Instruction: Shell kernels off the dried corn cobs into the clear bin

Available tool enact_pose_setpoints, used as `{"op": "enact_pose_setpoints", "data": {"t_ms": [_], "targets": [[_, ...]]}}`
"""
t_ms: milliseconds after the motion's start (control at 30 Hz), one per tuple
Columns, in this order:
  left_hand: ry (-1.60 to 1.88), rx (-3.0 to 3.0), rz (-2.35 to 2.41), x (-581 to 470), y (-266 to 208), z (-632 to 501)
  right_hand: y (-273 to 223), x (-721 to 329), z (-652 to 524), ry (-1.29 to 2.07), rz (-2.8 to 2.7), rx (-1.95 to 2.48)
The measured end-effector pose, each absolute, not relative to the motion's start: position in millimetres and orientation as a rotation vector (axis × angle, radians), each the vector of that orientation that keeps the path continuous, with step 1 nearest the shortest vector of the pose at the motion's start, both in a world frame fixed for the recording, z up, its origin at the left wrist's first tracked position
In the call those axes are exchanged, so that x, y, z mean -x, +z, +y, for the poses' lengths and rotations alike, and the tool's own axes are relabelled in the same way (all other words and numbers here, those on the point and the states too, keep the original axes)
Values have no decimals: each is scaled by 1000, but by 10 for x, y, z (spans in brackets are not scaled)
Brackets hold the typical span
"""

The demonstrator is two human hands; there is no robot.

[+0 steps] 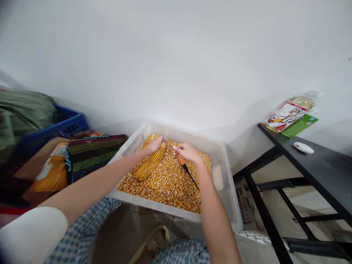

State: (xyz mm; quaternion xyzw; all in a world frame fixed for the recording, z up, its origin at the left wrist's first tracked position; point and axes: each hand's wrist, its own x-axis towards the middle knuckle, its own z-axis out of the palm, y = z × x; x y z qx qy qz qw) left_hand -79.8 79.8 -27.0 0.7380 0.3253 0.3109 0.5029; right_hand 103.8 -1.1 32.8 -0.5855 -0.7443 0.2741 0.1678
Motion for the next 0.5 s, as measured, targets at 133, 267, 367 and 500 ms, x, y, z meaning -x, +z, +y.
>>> {"op": "enact_pose_setpoints", "data": {"t_ms": [133, 267, 367, 500], "targets": [[785, -1731, 813, 798, -311, 812, 294, -946, -11, 738, -2104, 1665], [807, -1731, 845, 804, -303, 803, 287, -920, -22, 728, -2101, 1645], [805, -1757, 884, 813, -284, 791, 258, -903, -16, 727, -2092, 1641], [859, -1813, 913, 818, -266, 783, 184, -856, 0, 761, -2146, 1644]]}}
